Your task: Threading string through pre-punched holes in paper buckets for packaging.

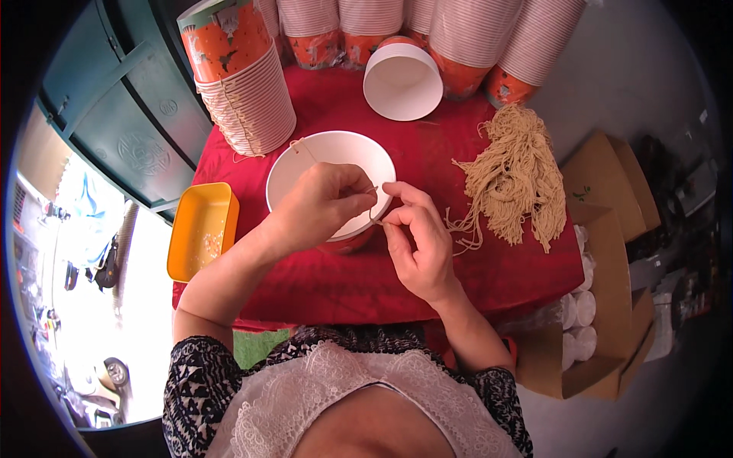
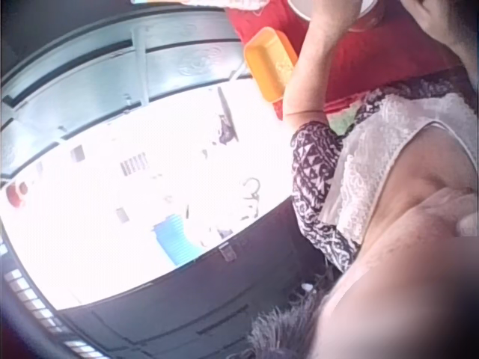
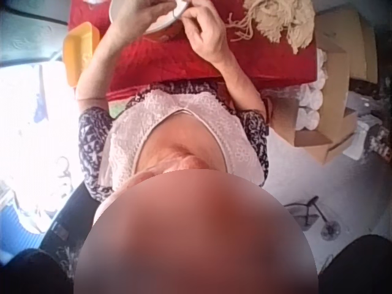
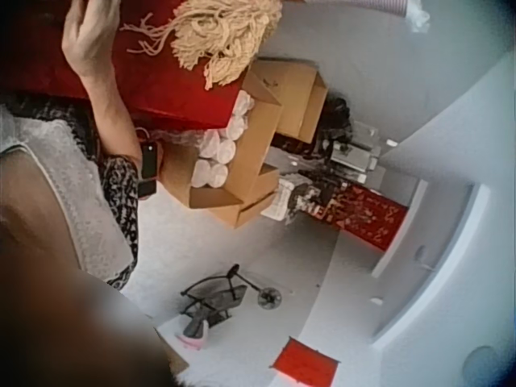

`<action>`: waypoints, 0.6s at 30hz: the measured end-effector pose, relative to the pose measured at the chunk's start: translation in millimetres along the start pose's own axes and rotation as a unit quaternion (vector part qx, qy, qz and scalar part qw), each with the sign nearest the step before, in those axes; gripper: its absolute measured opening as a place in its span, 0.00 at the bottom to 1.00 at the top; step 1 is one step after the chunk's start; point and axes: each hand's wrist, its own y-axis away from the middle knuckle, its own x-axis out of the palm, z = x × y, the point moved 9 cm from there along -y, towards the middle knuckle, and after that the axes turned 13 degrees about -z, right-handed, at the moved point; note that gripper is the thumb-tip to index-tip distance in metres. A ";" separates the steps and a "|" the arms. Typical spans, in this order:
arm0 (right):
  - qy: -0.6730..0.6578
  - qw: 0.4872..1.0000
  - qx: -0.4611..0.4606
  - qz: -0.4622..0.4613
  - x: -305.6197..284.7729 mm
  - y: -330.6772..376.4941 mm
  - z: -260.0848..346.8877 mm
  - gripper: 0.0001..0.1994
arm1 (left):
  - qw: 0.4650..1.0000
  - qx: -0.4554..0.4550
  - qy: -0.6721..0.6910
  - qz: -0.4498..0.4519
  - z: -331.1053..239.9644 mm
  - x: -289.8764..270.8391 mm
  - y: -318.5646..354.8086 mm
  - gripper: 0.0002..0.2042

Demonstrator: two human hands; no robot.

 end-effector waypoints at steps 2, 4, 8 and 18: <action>-0.036 0.998 0.047 0.005 3.9 2.7 -7.6 0.08 | 0.999 -0.001 -0.020 0.029 -3.2 3.7 1.0 0.04; -0.072 0.993 0.094 0.012 7.8 5.5 -13.9 0.08 | 0.999 0.027 -0.023 0.032 -8.0 4.2 0.0 0.06; -0.140 0.972 0.188 0.023 15.6 10.7 -24.9 0.07 | 0.995 0.054 -0.054 0.057 -19.3 8.0 -0.2 0.07; -0.060 0.991 0.102 -0.060 8.8 12.2 -22.6 0.05 | 0.993 0.034 -0.110 0.028 -11.4 1.3 15.0 0.04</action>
